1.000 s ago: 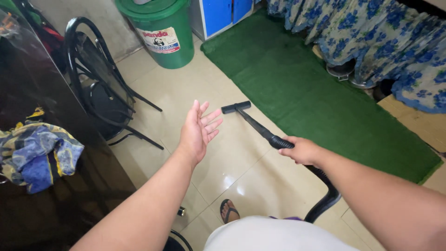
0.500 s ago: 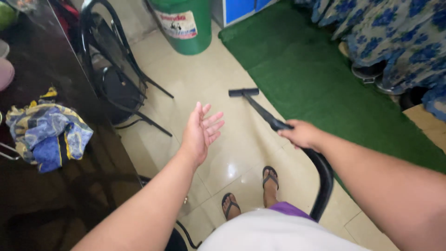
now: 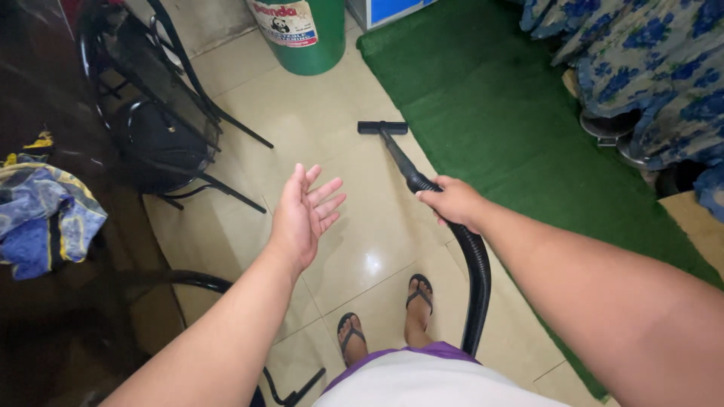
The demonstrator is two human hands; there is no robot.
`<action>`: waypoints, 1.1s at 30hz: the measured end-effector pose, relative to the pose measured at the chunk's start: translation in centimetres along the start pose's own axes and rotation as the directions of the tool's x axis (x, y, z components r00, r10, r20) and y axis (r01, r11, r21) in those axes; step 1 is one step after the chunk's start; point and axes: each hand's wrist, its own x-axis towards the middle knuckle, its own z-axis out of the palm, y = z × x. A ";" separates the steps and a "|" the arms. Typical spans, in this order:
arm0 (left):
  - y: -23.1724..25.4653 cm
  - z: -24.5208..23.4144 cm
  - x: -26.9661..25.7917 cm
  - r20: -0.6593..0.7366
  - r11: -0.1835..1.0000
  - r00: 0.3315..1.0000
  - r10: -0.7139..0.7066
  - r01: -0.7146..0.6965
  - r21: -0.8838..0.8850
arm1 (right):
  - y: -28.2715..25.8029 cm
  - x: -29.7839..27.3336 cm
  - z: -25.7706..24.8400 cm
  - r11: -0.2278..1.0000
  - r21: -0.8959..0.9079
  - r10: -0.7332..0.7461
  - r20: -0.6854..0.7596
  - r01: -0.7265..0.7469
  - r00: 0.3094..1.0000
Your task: Vacuuming the tiled floor around a dining table and kitchen area.
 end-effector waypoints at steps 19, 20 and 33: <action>0.8 0.3 -1.0 -0.216 0.984 0.971 0.103 -0.132 -0.123 | -1.7 -4.8 -1.8 0.960 -0.266 -0.040 0.186 0.089 0.982; 0.7 0.3 -1.4 -0.228 0.983 0.969 0.100 -0.132 -0.131 | -1.5 -3.2 -1.7 0.945 -0.321 -0.043 0.085 0.069 0.995; 1.4 0.8 -1.8 -0.306 0.972 0.945 0.117 -0.172 -0.159 | -2.3 1.8 -7.7 0.931 -0.305 -0.275 -0.220 0.202 0.936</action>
